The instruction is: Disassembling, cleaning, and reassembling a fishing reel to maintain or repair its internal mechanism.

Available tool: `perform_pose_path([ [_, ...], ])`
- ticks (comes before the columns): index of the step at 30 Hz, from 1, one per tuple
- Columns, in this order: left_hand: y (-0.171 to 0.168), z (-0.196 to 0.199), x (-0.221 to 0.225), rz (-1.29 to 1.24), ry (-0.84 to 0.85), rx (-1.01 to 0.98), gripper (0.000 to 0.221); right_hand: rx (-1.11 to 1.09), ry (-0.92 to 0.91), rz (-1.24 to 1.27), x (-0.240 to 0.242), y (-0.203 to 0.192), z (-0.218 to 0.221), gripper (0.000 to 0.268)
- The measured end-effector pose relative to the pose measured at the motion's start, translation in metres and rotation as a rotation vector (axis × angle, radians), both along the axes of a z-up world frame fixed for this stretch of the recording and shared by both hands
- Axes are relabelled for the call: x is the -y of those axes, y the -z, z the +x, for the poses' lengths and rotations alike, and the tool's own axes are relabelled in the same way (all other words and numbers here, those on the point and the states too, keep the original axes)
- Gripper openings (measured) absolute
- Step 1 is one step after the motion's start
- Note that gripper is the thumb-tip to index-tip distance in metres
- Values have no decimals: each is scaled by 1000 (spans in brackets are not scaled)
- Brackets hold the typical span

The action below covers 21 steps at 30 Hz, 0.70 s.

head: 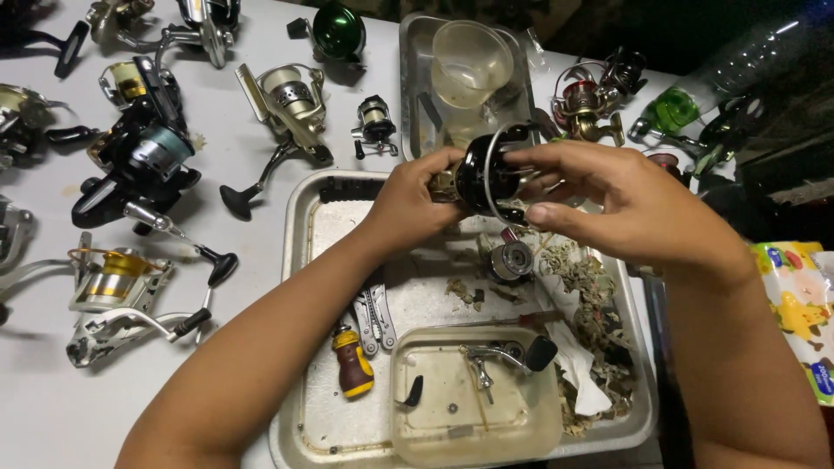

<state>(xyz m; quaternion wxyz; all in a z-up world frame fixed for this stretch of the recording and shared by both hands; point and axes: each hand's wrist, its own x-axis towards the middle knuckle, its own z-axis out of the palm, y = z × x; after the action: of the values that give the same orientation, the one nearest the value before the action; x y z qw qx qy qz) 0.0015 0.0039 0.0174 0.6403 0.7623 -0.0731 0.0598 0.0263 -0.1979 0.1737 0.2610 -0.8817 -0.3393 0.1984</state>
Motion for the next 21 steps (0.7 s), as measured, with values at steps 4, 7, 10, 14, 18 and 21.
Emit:
perform_pose_path([
  [4, -6, -3, 1, -47, 35, -54, 48, 1, -34, 78, 9, 16, 9, 61],
  [7, -9, -5, 1, -51, 5, -106, 50, 49, -44, 183, 12, 30, 11, 56],
  [10, -4, -2, 1, -169, 24, -56, 56, 88, -119, 400, 13, 50, 12, 48],
  [14, 5, 3, 0, -296, 2, -184, 77, 341, -63, 759, 9, 80, 15, 36],
  [18, 12, 4, -1, -315, 24, -155, 68, 105, -67, 928, -7, 77, 14, 98],
  [21, 6, -2, 1, -341, 89, -173, 66, -143, -34, 827, -14, 72, 15, 111],
])
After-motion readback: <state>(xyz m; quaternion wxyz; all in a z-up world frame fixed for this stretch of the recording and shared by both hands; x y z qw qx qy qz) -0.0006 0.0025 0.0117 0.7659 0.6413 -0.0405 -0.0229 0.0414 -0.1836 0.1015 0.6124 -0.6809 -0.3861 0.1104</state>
